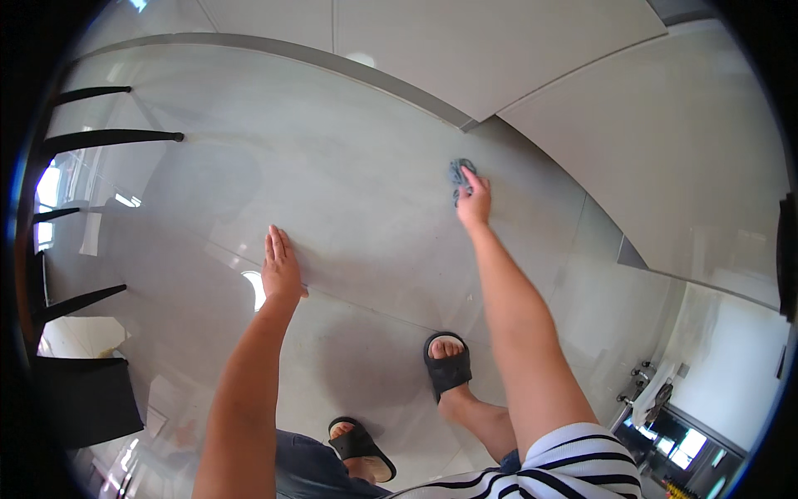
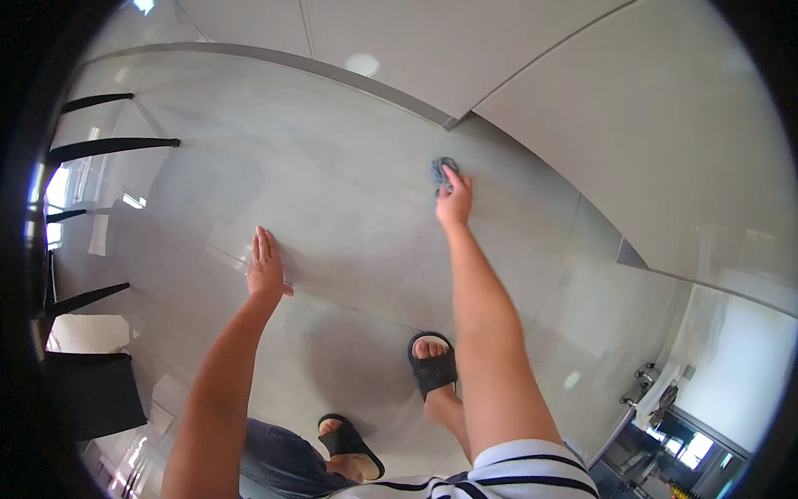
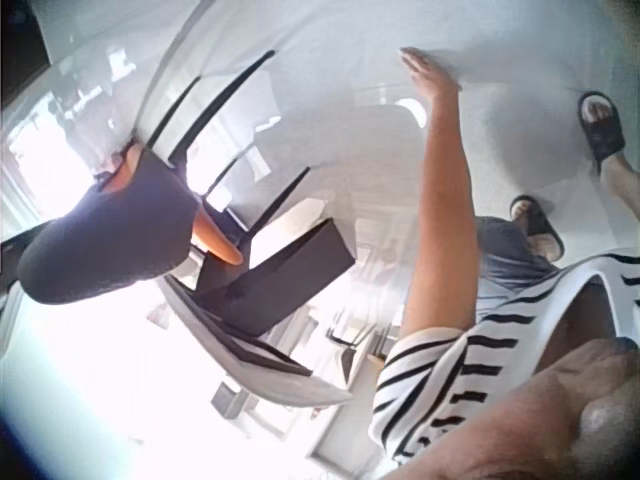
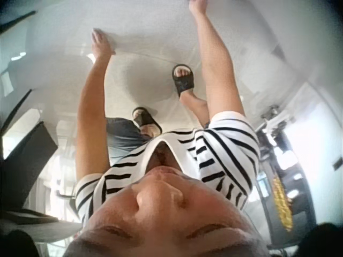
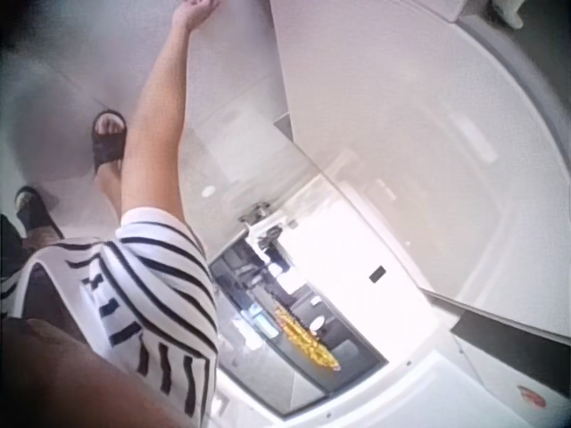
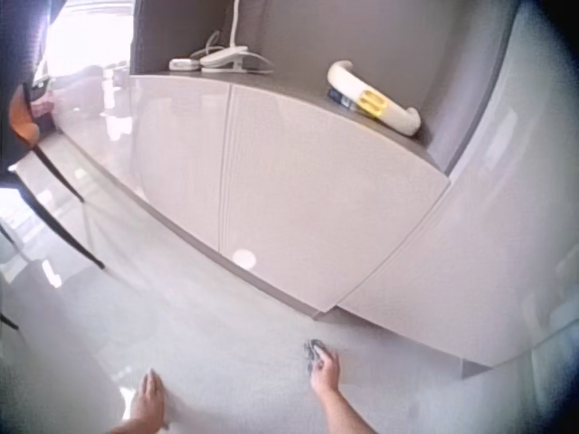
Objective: The person rinses a cloth in a bucket of water and then uses it to wipe the tiled floor by hand.
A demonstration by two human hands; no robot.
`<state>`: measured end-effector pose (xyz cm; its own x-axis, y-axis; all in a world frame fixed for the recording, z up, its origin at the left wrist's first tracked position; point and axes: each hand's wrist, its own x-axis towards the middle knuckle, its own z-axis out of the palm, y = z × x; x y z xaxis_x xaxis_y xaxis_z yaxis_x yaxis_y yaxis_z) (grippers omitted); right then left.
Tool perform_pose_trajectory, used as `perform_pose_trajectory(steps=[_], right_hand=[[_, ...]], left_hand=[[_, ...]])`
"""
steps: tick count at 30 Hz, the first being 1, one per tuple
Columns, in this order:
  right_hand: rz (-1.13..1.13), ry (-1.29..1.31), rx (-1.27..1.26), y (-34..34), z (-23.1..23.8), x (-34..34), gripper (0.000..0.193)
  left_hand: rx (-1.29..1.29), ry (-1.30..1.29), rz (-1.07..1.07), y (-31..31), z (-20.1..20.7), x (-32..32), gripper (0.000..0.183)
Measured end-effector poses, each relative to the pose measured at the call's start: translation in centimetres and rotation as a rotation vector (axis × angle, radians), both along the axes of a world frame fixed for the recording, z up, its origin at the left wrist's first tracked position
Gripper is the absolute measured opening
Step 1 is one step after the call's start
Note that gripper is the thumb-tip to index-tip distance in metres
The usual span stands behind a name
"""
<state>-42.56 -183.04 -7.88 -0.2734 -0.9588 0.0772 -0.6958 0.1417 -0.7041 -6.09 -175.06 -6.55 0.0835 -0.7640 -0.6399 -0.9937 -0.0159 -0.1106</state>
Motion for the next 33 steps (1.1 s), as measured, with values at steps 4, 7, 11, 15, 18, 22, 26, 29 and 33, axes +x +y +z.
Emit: perform_pose_trajectory(steps=[4,7,11,15,18,22,26,29,33], right_hand=[[0.216,0.007,-0.064,8.2,-3.0,6.1,0.048],[0.385,-0.188,0.128,18.5,-1.6,12.9,0.044],[0.491,-0.341,0.226,19.8,-0.3,11.8,0.047],[0.117,-0.098,-0.087,9.1,0.2,-0.2,0.047],[-0.385,0.061,0.074,5.1,-1.5,-10.1,0.047],[-0.179,0.072,-0.042,5.5,-4.3,-5.2,0.051],[0.242,-0.104,0.006,13.8,-2.9,6.3,0.057],[0.331,-0.157,0.098,21.0,-1.4,10.9,0.056],[0.430,-0.200,0.146,23.1,-1.5,9.9,0.056]], left_hand=[[-0.011,-0.002,-0.006,-0.3,-0.1,-0.3,0.146],[-0.042,-0.010,0.002,0.3,-1.1,0.9,0.149],[-0.012,-0.022,0.008,0.1,-0.4,0.8,0.150],[-0.020,-0.027,-0.018,0.1,0.4,1.1,0.151],[-0.021,0.032,-0.047,-0.4,0.4,-1.2,0.150],[-0.059,0.076,-0.048,0.0,-0.1,0.1,0.148],[-0.009,0.047,-0.016,0.5,1.7,0.6,0.137],[-0.081,0.184,-0.123,0.9,0.9,-1.3,0.126],[-0.089,0.257,-0.303,0.9,0.5,-4.9,0.115]])
